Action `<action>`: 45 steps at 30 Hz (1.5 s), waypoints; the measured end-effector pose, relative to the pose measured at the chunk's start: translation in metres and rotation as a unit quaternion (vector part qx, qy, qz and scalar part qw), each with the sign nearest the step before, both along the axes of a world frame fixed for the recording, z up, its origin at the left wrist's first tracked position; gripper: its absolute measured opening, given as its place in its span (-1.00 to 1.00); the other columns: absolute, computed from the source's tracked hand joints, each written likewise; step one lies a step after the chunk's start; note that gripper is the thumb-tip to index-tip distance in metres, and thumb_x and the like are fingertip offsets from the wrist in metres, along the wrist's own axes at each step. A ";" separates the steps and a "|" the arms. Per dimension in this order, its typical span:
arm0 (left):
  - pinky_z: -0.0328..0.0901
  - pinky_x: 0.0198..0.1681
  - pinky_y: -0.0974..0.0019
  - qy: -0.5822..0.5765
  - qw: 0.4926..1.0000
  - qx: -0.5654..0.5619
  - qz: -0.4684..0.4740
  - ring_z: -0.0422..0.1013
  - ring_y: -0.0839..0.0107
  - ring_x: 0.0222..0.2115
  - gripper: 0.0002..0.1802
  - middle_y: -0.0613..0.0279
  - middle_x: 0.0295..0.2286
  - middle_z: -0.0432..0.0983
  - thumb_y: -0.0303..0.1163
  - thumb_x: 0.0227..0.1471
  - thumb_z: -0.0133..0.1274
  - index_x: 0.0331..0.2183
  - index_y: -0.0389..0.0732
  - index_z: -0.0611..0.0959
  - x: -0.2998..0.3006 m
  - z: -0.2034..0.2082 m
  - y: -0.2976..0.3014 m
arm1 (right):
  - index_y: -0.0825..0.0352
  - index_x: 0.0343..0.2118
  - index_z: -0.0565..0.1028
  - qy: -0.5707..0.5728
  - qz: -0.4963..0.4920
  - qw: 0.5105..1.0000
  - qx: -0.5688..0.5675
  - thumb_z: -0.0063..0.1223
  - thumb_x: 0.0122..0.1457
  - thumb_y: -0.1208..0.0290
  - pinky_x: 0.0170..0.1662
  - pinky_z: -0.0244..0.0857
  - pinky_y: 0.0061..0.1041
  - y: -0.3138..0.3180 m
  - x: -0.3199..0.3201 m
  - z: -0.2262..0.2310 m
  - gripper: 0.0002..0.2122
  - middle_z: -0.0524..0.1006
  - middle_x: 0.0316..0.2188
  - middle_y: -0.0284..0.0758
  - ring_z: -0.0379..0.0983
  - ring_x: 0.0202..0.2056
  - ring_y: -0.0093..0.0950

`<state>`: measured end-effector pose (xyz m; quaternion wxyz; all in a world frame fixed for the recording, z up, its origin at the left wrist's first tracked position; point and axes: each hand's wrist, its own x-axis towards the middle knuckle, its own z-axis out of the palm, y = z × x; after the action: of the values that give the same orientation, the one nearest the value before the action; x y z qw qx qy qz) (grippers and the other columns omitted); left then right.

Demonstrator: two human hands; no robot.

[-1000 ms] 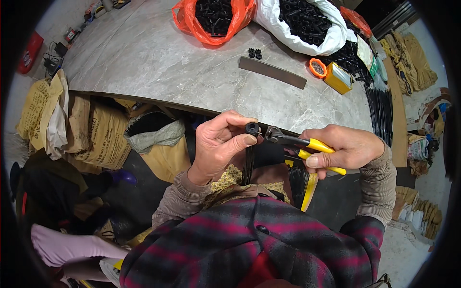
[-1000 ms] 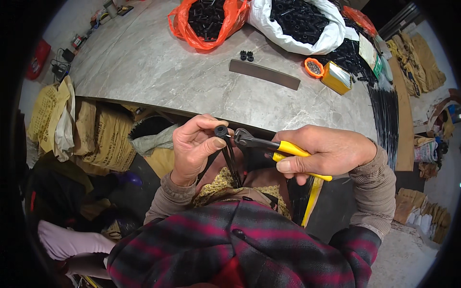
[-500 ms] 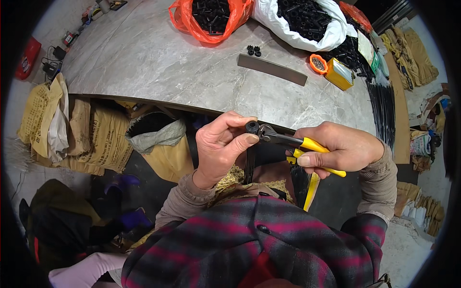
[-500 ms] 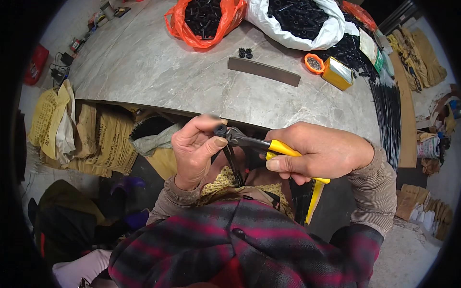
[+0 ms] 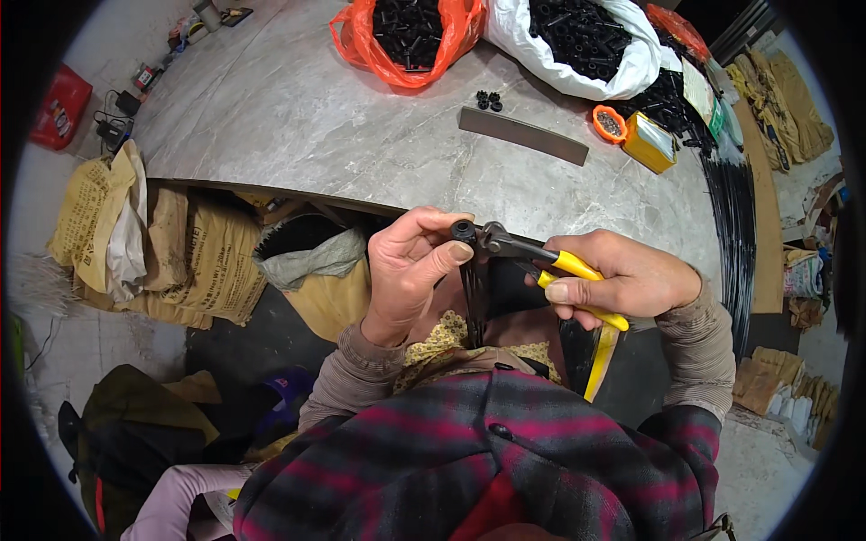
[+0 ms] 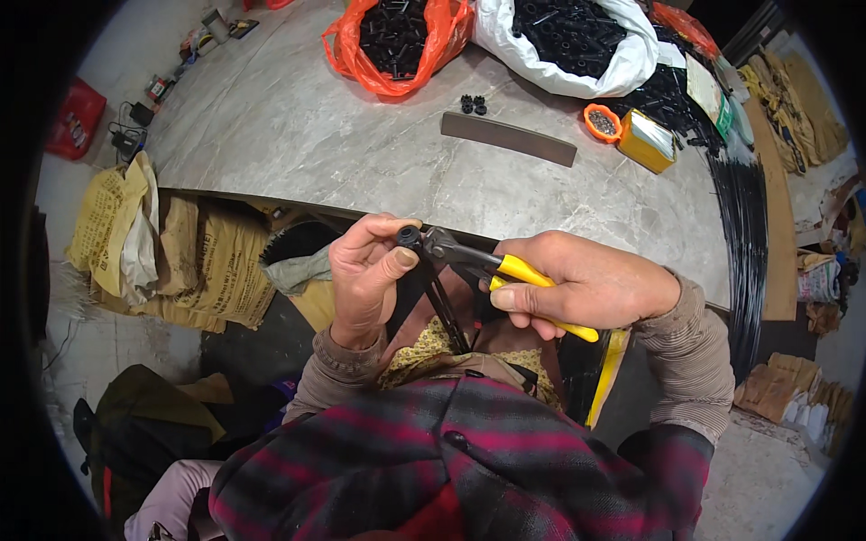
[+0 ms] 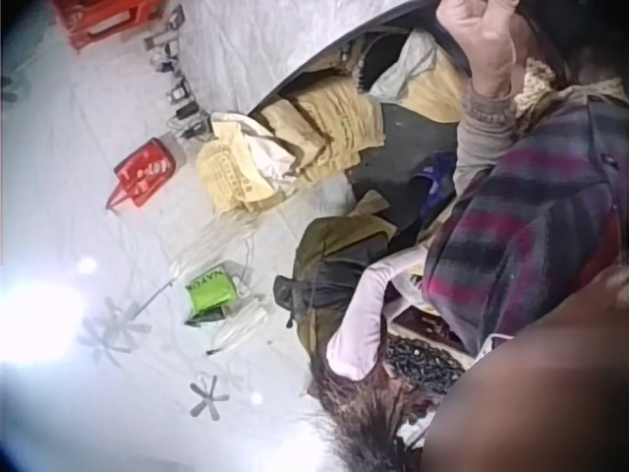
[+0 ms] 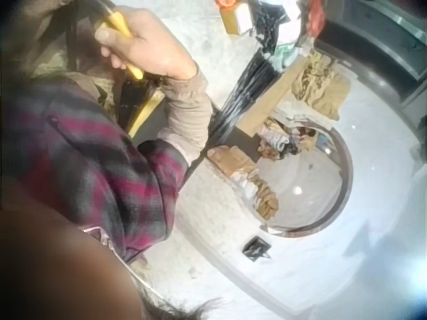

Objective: Bundling and aligning thin plastic rods using a workbench template/jig and cutting tool.

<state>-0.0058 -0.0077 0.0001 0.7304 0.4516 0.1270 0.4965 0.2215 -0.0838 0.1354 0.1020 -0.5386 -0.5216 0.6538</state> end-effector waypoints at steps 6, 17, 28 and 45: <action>0.43 -0.01 0.32 0.040 0.999 -0.009 0.005 0.55 0.39 -0.20 -0.66 0.11 -0.25 0.59 -0.56 0.04 0.30 -0.12 -0.44 0.61 -0.005 0.001 0.000 | 0.38 -0.11 0.44 0.032 -0.026 0.997 0.065 -0.01 0.40 0.27 -0.48 0.32 -0.63 -0.013 0.001 -0.019 -0.76 0.52 -0.47 -0.42 0.44 -0.55 -0.68; 0.40 0.00 0.37 0.071 0.997 0.023 0.025 0.52 0.42 -0.17 -0.70 0.08 -0.19 0.58 -0.67 0.09 0.15 -0.09 -0.46 0.57 0.004 0.009 -0.015 | 0.40 -0.07 0.42 0.047 -0.010 0.996 0.077 -0.01 0.40 0.25 -0.44 0.35 -0.60 -0.024 0.007 -0.015 -0.72 0.49 -0.45 -0.42 0.44 -0.52 -0.67; 0.39 -0.08 0.36 0.311 0.924 -0.005 -0.224 0.49 0.48 -0.18 -0.71 0.27 -0.24 0.56 -0.58 0.06 0.26 -0.15 -0.29 0.58 0.009 -0.090 -0.052 | 0.44 -0.29 0.49 -0.463 -0.195 0.761 0.410 0.06 0.30 0.06 -0.40 0.42 -0.29 -0.041 0.095 -0.153 -0.59 0.57 -0.41 -0.12 0.56 -0.45 -0.26; 0.44 -0.28 0.38 0.301 0.951 -0.037 -0.056 0.55 0.43 -0.39 -0.88 0.21 -0.33 0.61 -0.58 0.12 0.12 -0.25 -0.33 0.65 -0.021 -0.049 -0.018 | 0.41 -0.13 0.54 -0.315 -0.256 0.773 0.488 0.16 0.26 0.39 -0.29 0.41 -0.43 -0.081 0.067 -0.168 -0.78 0.56 -0.38 -0.28 0.52 -0.36 -0.40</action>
<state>-0.0265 -0.0256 -0.0487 0.7014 0.5588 0.3336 0.2906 0.2886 -0.1648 -0.0322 0.3447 -0.7057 -0.6166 0.0550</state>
